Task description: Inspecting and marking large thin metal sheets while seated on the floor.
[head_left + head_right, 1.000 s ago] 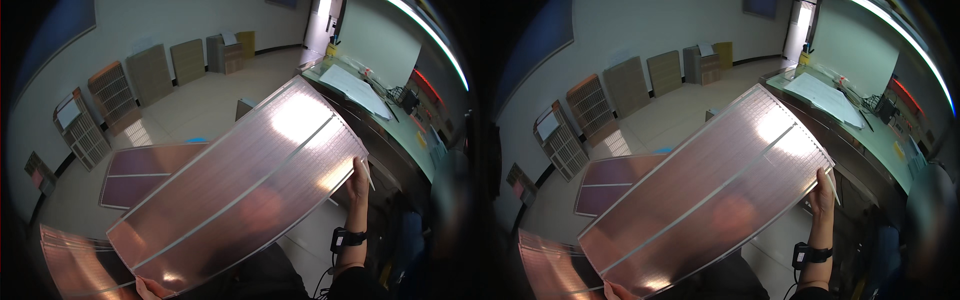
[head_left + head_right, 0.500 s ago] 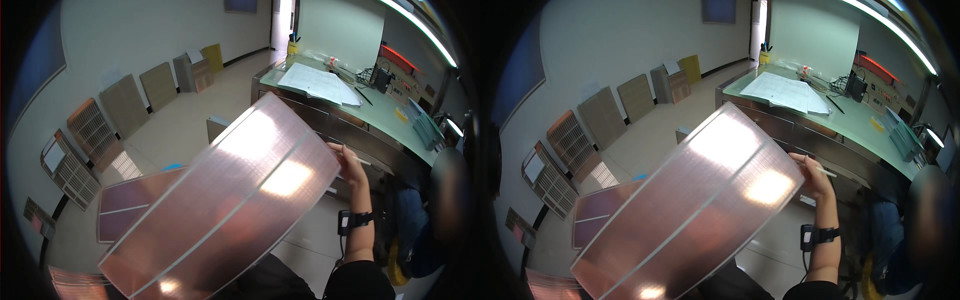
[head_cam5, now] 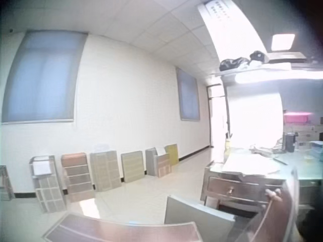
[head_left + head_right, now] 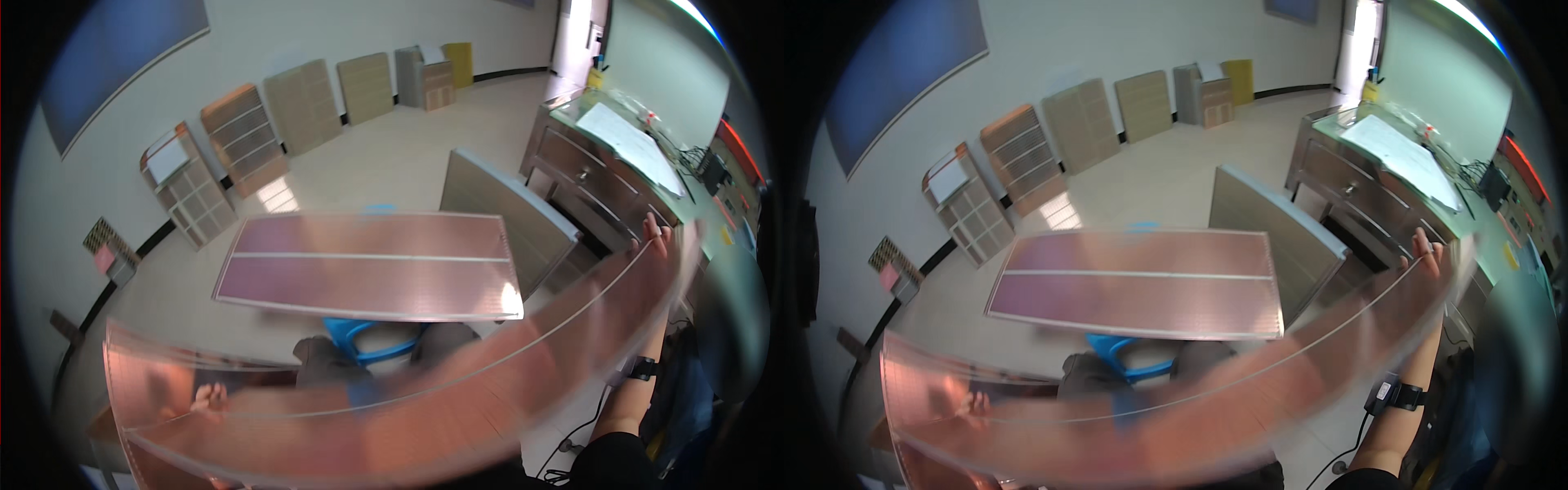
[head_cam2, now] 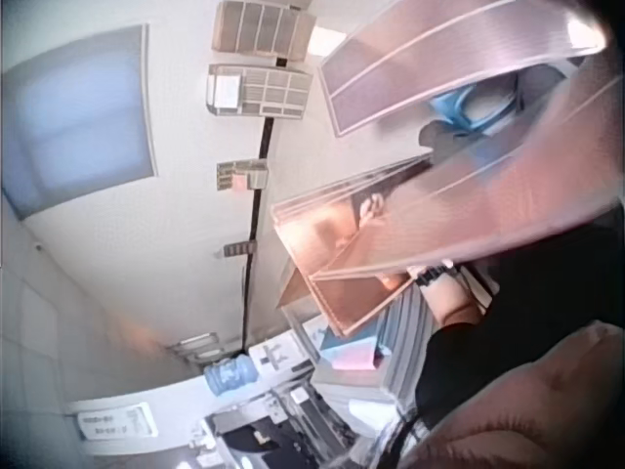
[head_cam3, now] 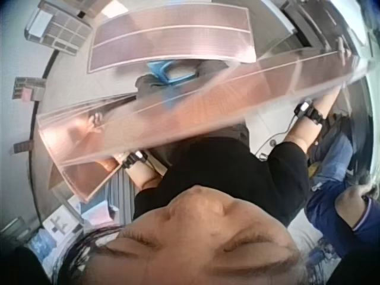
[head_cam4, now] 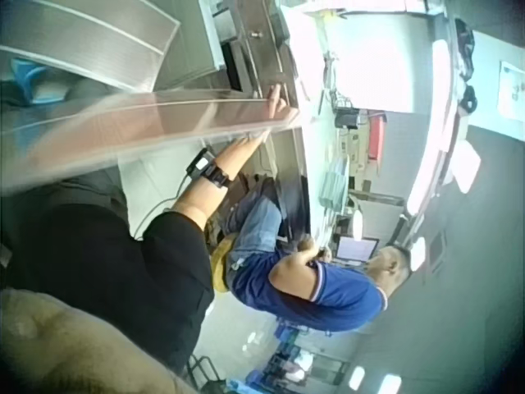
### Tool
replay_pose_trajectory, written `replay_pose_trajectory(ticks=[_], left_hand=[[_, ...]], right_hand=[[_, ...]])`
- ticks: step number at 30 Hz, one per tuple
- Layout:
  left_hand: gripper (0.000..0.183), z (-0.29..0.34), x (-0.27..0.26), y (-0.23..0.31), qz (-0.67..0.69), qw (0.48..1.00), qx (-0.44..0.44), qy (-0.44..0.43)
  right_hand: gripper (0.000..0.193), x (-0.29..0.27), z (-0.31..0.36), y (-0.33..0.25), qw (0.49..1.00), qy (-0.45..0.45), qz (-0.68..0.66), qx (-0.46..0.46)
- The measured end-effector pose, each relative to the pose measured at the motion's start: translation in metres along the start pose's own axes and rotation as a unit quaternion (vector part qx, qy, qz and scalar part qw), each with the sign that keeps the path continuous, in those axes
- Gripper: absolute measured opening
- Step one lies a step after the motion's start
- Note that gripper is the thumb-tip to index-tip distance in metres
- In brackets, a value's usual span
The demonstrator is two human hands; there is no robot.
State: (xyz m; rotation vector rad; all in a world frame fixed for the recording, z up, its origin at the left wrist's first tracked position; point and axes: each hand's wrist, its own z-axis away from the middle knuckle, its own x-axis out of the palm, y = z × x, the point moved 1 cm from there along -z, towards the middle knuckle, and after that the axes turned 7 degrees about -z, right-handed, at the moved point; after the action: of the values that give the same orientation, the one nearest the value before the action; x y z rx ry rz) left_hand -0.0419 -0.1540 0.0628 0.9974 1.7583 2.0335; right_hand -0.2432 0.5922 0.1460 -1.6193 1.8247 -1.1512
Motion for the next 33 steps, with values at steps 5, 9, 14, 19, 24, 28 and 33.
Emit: replay_pose_trajectory(ticks=[5,9,14,19,24,28,33], left_hand=[[0.027,0.019,0.049,-0.002,0.072,0.997,-0.038,-0.011],[0.028,0.047,0.091,0.004,0.127,0.991,-0.05,-0.009],[0.032,0.037,0.056,-0.02,0.325,0.886,-0.285,-0.165],[0.038,0.045,0.055,-0.057,0.192,0.971,-0.101,-0.102],[0.042,0.057,0.085,-0.019,0.329,0.92,-0.182,-0.11],[0.036,0.092,0.05,-0.033,-0.046,0.988,-0.122,-0.084],[0.037,0.089,0.007,-0.057,0.152,0.938,-0.289,-0.115]], right_hand=[[0.041,0.067,0.021,0.043,0.973,0.003,-0.094,-0.211],[0.041,0.113,0.039,0.076,0.979,-0.002,-0.142,-0.145],[0.041,0.138,0.121,0.085,0.978,-0.009,-0.197,-0.067],[0.041,0.207,0.184,0.072,0.971,-0.018,-0.238,-0.004],[0.041,0.215,0.195,0.073,0.966,-0.015,-0.255,0.044],[0.041,0.195,0.199,0.069,0.962,-0.008,-0.261,0.074],[0.041,0.188,0.196,0.066,0.959,0.011,-0.262,0.109]])
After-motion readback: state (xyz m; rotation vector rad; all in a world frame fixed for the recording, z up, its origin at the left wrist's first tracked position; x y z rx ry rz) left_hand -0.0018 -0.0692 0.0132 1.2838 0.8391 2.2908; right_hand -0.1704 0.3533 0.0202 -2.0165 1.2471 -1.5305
